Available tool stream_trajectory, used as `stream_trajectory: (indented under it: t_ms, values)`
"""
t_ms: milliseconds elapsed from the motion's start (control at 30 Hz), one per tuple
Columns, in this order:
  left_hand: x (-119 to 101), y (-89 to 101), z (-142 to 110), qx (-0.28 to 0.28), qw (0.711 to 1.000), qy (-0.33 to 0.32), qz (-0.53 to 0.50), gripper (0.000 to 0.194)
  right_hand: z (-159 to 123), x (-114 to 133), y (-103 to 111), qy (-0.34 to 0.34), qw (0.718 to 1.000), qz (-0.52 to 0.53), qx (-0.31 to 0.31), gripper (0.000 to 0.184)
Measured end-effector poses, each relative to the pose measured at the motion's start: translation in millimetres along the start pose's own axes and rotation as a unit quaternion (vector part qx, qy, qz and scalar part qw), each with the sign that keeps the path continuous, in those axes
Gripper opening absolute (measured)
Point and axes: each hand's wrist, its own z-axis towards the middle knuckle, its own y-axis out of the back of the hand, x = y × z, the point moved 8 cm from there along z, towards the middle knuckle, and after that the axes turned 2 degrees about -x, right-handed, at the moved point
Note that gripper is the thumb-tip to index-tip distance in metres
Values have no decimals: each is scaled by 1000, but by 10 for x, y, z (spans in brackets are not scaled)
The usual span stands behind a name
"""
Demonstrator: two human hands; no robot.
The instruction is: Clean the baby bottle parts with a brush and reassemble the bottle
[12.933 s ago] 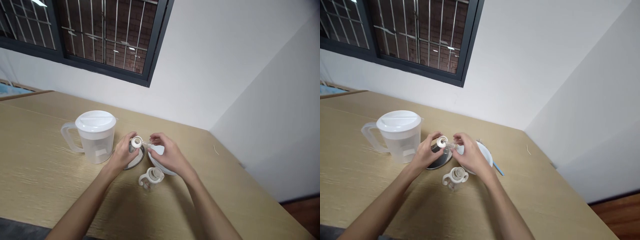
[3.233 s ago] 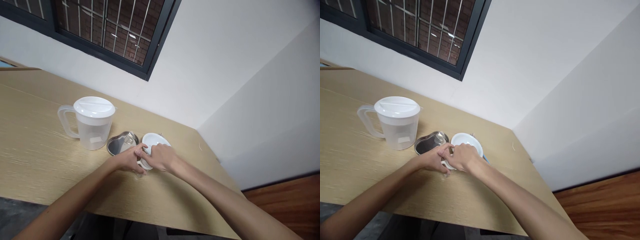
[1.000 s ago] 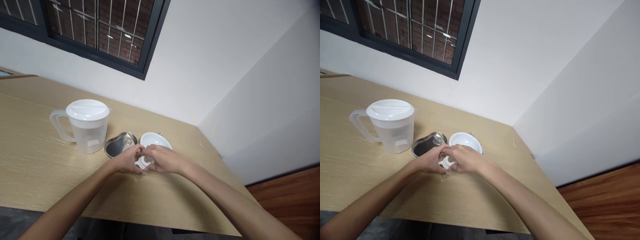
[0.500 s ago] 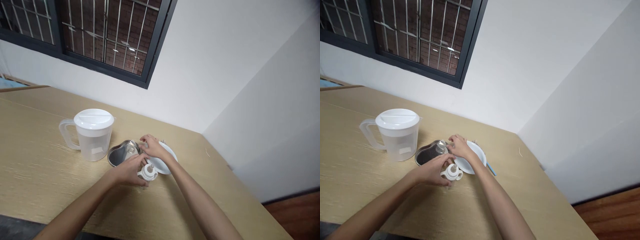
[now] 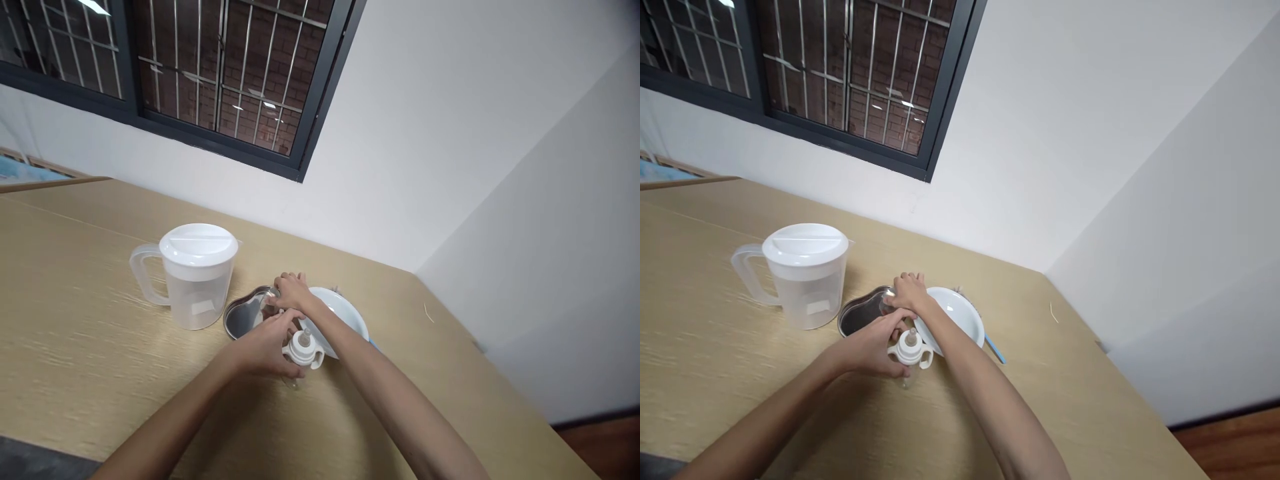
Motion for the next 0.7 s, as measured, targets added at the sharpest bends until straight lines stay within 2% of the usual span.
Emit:
stream_trajectory:
  t_ms: [133, 233, 300, 367, 433, 500, 600, 700]
  values:
    - [-6, 12, -18, -8, 1000, -4, 4, 86, -82, -85, 231, 8, 998, 56, -19, 45]
    - [-15, 3, -28, -7, 1000, -4, -10, 88, -284, -217, 524, 16, 992, 122, -21, 48]
    - [-14, -15, -28, -2, 1000, 0, -22, 89, -507, -296, 807, 24, 965, 258, -49, 51]
    - [-14, -39, -24, 2, 1000, 3, -28, 91, -774, -334, 1059, 29, 948, 311, -53, 52]
    - [-24, -69, -19, 8, 999, -1, -34, 92, -1044, -312, 1252, 34, 950, 307, -35, 51]
    - [-33, -94, -14, 12, 999, -6, -41, 92, -1286, -232, 1348, 41, 961, 272, 11, 48]
    - [-28, -116, -7, 17, 998, -5, -56, 90, -1541, -108, 1360, 28, 979, 189, 70, 44]
    - [-12, -123, 1, 17, 998, 2, -57, 90, -1641, 60, 1299, 43, 986, 132, 89, 39]
